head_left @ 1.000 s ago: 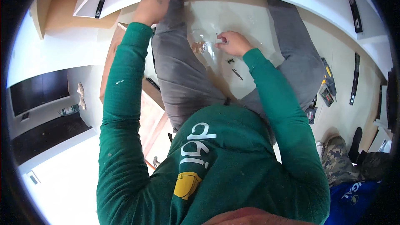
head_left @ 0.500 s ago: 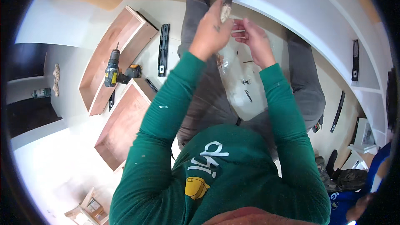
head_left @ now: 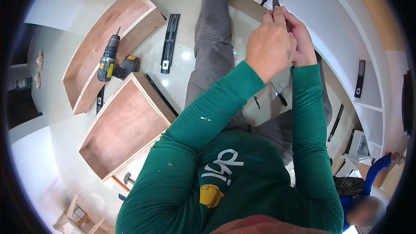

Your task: The person assembles a wooden drawer unit by attaching a screw to a drill, securing parts, and fitting a drawer into a cabinet. They handle wooden panels, screws, and a drill, and use a hammer to adjust components.

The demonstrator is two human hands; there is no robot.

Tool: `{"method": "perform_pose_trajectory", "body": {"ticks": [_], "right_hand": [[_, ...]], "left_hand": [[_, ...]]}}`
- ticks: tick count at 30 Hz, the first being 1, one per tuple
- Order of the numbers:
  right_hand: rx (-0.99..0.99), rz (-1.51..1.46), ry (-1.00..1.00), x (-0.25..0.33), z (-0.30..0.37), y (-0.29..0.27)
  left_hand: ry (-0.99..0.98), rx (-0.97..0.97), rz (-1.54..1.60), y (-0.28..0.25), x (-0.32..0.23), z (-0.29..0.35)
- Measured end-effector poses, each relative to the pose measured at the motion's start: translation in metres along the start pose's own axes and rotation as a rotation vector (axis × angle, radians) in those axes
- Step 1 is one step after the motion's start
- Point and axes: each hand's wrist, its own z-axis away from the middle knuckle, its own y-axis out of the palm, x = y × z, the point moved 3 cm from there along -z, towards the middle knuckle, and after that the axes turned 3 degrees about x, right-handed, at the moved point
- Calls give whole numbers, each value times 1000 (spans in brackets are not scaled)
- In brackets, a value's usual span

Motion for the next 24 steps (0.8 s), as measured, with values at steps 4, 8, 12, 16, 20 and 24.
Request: {"method": "perform_pose_trajectory", "body": {"ticks": [4,8,12,16,20,24], "right_hand": [[87,-74,-23,-8,-9,7],[-5,-27,-157,-24,7,40],[34,158,-163,-55,36,31],[-55,129,-99,-94,56,15],[-122,69,-113,-122,61,-24],[-106,185,-261,-99,66,-30]], "left_hand": [[28,48,-81,-26,1,-7],[191,49,-64,-53,7,3],[172,229,10,-69,16,35],[-99,424,127,-75,32,58],[-219,369,107,-61,46,21],[-60,398,35,-28,44,-20]]}}
